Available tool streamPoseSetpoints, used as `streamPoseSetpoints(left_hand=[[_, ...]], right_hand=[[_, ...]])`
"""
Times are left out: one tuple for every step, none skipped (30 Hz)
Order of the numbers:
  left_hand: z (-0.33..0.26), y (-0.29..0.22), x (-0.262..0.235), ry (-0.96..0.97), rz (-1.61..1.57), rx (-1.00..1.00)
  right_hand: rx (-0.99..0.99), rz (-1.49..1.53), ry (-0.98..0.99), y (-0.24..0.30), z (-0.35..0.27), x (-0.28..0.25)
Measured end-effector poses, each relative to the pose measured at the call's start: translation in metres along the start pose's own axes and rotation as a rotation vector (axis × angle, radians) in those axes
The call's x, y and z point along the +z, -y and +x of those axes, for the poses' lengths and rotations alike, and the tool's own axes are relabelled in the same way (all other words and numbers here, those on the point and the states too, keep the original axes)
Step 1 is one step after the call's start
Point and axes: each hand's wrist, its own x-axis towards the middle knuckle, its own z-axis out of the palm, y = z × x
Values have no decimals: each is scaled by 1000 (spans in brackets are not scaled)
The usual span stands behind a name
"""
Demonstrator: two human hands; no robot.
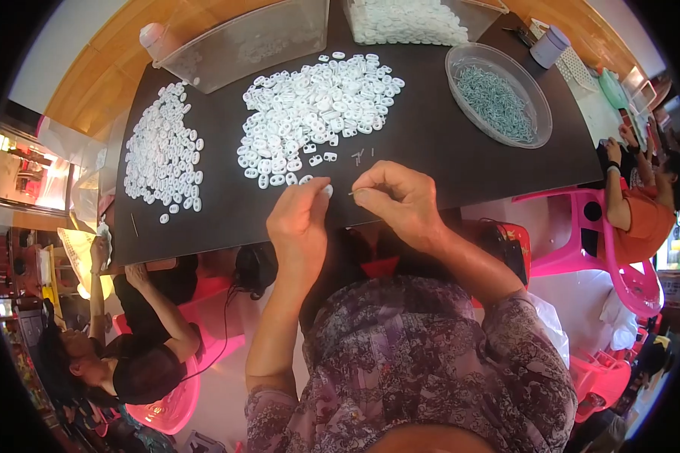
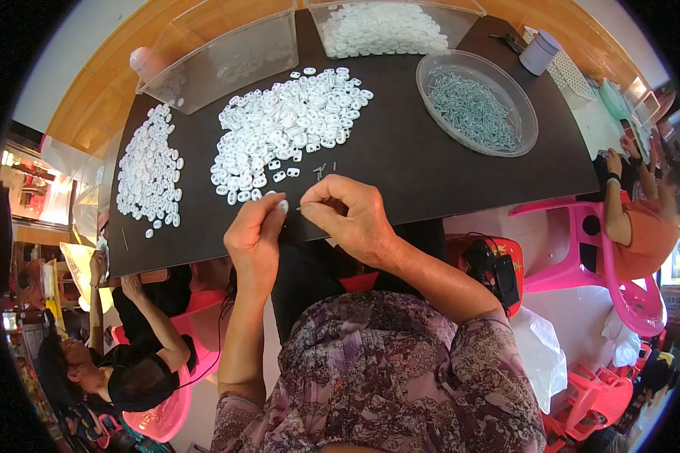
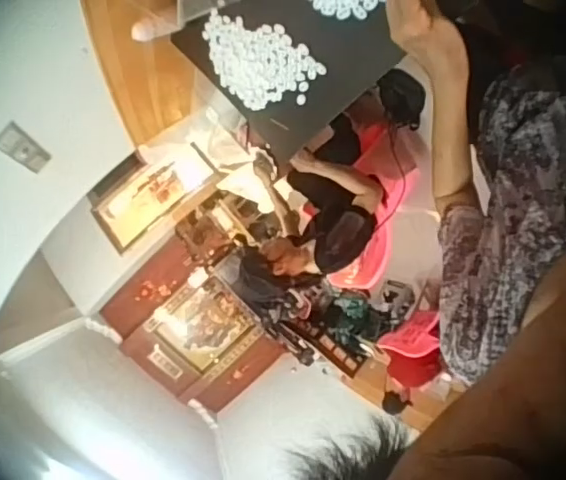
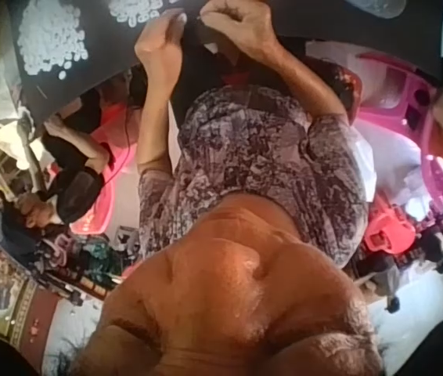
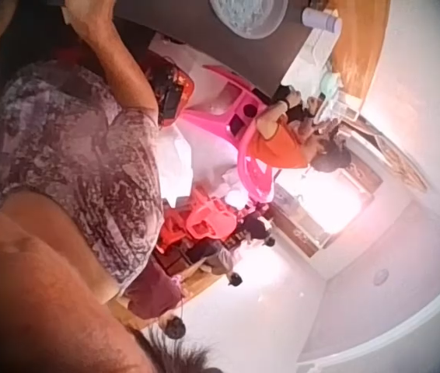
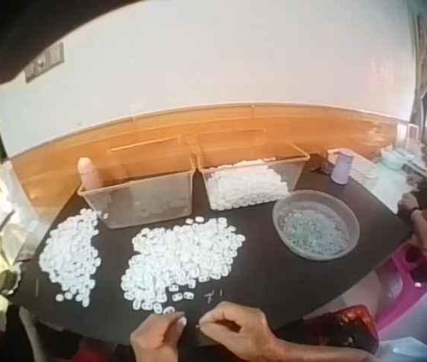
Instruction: Sorting and inspecting small white plastic hardware components on a workbench.
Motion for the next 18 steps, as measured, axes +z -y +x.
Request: streamPoseSetpoints(left_hand=[[4,3,2,7,62,51],[7,5,3,4,65,54],[11,7,3,63,181,77],[14,8,5,125,294,100],[17,8,6,125,293,103],[20,8,6,139,382,171],[23,7,7,153,473,238],[24,8,7,154,475,240],[25,9,9,184,511,258],[26,9,9,215,548,277],[27,9,9,217,552,277],[29,8,9,226,570,264],[30,7,10,237,586,253],[31,7,9,241,590,255],[32,8,7,179,554,244],[33,8,5,118,516,234],[35,11,4,43,485,246],[38,12,1,47,486,250]], right_hand=[[-5,2,2,0,-1,-2],[63,18,-5,0,-2,-5],[130,35,-12,-1,-3,-8],[128,34,-15,-2,-4,-11],[109,41,-29,-4,-5,-14],[90,48,-42,-6,-6,-17],[89,50,-43,-8,-7,-19],[69,41,-57,-10,-8,-21],[49,32,-70,-11,-8,-23],[48,37,-71,-11,-8,-24],[59,36,-77,-12,-9,-25],[70,35,-84,-12,-9,-25],[70,40,-87,-11,-8,-26],[62,18,-84,-10,-8,-26],[54,-4,-82,-9,-8,-27],[54,0,-87,-10,-8,-28],[43,-8,-89,-11,-8,-29],[32,-16,-92,-13,-8,-30]])
